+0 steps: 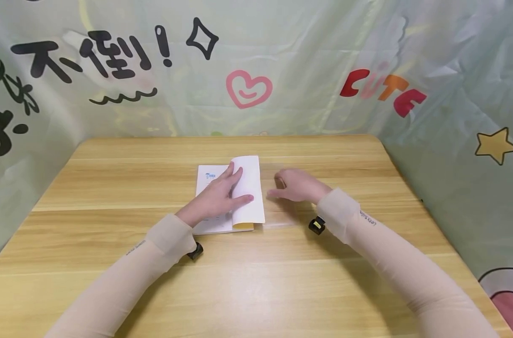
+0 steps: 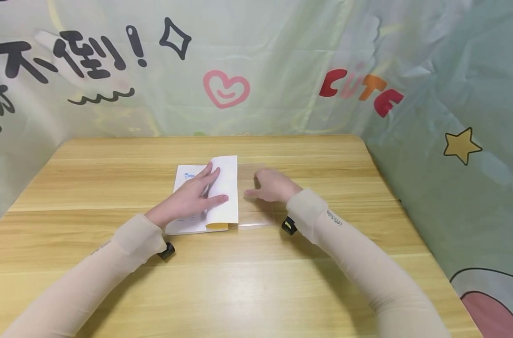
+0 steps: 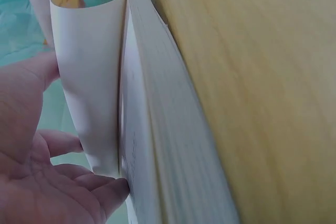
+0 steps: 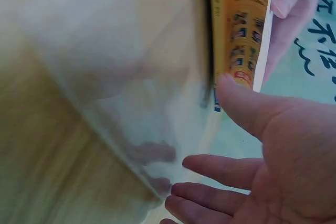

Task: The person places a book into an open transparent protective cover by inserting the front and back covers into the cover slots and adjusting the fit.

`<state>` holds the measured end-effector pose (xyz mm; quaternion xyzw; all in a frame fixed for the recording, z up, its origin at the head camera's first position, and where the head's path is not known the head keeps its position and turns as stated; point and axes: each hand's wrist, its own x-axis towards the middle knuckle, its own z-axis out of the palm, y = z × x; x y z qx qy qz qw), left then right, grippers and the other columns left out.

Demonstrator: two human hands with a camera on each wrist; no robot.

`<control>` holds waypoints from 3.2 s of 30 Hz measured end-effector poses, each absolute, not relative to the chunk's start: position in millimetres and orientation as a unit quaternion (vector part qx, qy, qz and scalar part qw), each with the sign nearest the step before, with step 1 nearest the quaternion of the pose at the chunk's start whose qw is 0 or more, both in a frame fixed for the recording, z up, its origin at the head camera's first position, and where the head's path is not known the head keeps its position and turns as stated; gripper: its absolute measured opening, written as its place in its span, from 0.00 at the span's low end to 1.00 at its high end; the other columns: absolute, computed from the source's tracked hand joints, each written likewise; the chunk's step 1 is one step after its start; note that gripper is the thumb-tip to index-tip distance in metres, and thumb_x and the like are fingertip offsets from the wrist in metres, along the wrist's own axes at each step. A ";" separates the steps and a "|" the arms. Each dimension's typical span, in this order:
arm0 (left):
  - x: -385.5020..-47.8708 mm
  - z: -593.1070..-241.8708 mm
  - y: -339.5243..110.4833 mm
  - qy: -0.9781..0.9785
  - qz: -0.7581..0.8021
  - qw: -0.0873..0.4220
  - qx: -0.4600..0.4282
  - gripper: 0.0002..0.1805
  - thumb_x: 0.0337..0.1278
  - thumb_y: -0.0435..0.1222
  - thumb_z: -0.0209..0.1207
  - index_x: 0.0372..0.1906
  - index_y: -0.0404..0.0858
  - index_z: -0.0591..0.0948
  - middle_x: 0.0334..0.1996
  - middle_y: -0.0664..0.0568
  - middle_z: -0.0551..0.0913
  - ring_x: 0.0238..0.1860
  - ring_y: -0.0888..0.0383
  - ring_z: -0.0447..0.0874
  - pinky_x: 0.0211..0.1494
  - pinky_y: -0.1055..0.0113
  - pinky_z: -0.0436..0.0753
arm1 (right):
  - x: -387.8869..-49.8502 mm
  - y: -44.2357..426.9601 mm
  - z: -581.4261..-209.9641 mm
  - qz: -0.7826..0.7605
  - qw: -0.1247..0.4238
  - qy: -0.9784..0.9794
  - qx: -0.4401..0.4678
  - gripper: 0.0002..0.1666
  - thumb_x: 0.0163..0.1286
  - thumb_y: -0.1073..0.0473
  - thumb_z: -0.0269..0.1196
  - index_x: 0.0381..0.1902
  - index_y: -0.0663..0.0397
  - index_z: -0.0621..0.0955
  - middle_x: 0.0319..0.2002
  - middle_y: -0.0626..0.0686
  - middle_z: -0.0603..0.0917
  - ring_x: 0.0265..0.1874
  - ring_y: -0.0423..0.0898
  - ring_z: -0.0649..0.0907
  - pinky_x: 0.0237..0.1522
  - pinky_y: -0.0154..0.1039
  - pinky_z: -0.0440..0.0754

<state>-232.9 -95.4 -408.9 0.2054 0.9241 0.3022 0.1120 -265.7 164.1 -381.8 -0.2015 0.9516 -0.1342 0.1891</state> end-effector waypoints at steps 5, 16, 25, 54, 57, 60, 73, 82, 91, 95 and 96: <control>-231.0 -409.7 -92.4 0.932 0.281 0.110 0.202 0.53 0.73 0.59 0.61 0.87 0.36 0.51 0.89 0.38 0.36 0.87 0.35 0.48 0.87 0.42 0.59 | -259.9 165.7 -387.8 -0.074 0.207 0.952 -0.215 0.61 0.73 0.33 0.69 0.82 0.73 0.59 0.84 0.74 0.55 0.84 0.68 0.60 0.85 0.59 0.59; -230.1 -411.8 -84.1 0.949 0.228 0.116 0.187 0.52 0.75 0.54 0.61 0.86 0.31 0.49 0.87 0.34 0.33 0.85 0.35 0.56 0.84 0.46 0.68 | -259.4 167.2 -392.7 -0.065 0.190 0.953 -0.227 0.62 0.73 0.33 0.69 0.82 0.74 0.58 0.83 0.74 0.56 0.84 0.67 0.61 0.85 0.58 0.60; -228.7 -406.6 -79.7 0.959 0.187 0.133 0.164 0.51 0.76 0.54 0.60 0.85 0.28 0.50 0.87 0.33 0.34 0.87 0.36 0.50 0.82 0.46 0.70 | -258.7 166.1 -392.9 -0.069 0.193 0.953 -0.222 0.62 0.73 0.34 0.69 0.82 0.74 0.58 0.84 0.74 0.56 0.85 0.66 0.60 0.85 0.58 0.60; -226.7 -405.8 -60.9 0.965 0.142 0.140 0.168 0.50 0.80 0.56 0.55 0.86 0.28 0.51 0.87 0.32 0.32 0.87 0.30 0.39 0.85 0.41 0.64 | -257.0 164.3 -393.5 -0.069 0.200 0.953 -0.216 0.63 0.74 0.29 0.65 0.83 0.72 0.56 0.84 0.75 0.53 0.84 0.68 0.59 0.84 0.61 0.61; -225.5 -404.4 -58.4 0.966 0.139 0.142 0.167 0.49 0.80 0.56 0.55 0.86 0.28 0.51 0.87 0.32 0.32 0.87 0.30 0.38 0.84 0.41 0.65 | -256.8 164.7 -393.5 -0.077 0.193 0.953 -0.220 0.62 0.74 0.31 0.66 0.83 0.72 0.58 0.83 0.76 0.54 0.84 0.68 0.59 0.84 0.61 0.60; -224.7 -403.2 -57.0 0.967 0.132 0.145 0.165 0.49 0.80 0.55 0.54 0.86 0.28 0.50 0.87 0.33 0.32 0.88 0.31 0.37 0.83 0.40 0.67 | -255.8 165.7 -392.8 -0.096 0.191 0.951 -0.223 0.61 0.74 0.33 0.68 0.85 0.67 0.56 0.83 0.76 0.54 0.84 0.70 0.59 0.84 0.64 0.60; -225.9 -403.2 -52.1 0.969 0.117 0.140 0.166 0.49 0.80 0.56 0.55 0.85 0.28 0.51 0.87 0.32 0.33 0.88 0.31 0.36 0.84 0.42 0.65 | -255.5 166.0 -392.0 -0.096 0.194 0.949 -0.230 0.56 0.75 0.33 0.67 0.86 0.56 0.59 0.82 0.79 0.52 0.82 0.74 0.59 0.82 0.67 0.61; -226.9 -406.9 -44.7 0.972 0.106 0.124 0.168 0.48 0.81 0.56 0.54 0.85 0.27 0.53 0.87 0.31 0.34 0.88 0.31 0.36 0.89 0.46 0.56 | -254.8 165.4 -393.3 -0.094 0.195 0.949 -0.228 0.56 0.75 0.33 0.66 0.86 0.56 0.59 0.82 0.79 0.51 0.83 0.73 0.58 0.83 0.68 0.60; -226.4 -409.2 -38.2 0.976 0.100 0.112 0.158 0.47 0.81 0.57 0.52 0.85 0.28 0.53 0.87 0.31 0.34 0.88 0.32 0.35 0.87 0.46 0.59 | -254.0 162.6 -396.0 -0.080 0.188 0.952 -0.226 0.57 0.74 0.28 0.64 0.86 0.56 0.59 0.82 0.78 0.53 0.82 0.75 0.58 0.82 0.69 0.61; -226.0 -410.1 -37.1 0.976 0.108 0.113 0.153 0.46 0.83 0.56 0.50 0.86 0.29 0.53 0.87 0.32 0.32 0.88 0.32 0.35 0.83 0.44 0.67 | -253.2 159.7 -398.3 -0.077 0.181 0.956 -0.219 0.56 0.75 0.28 0.63 0.85 0.56 0.61 0.82 0.79 0.54 0.82 0.75 0.58 0.81 0.70 0.62; -226.0 -410.4 -37.2 0.975 0.112 0.114 0.152 0.46 0.83 0.56 0.50 0.86 0.29 0.52 0.87 0.33 0.31 0.88 0.33 0.35 0.82 0.44 0.69 | -252.8 158.9 -398.3 -0.077 0.180 0.956 -0.216 0.56 0.75 0.28 0.63 0.85 0.56 0.61 0.82 0.79 0.54 0.82 0.76 0.58 0.81 0.70 0.62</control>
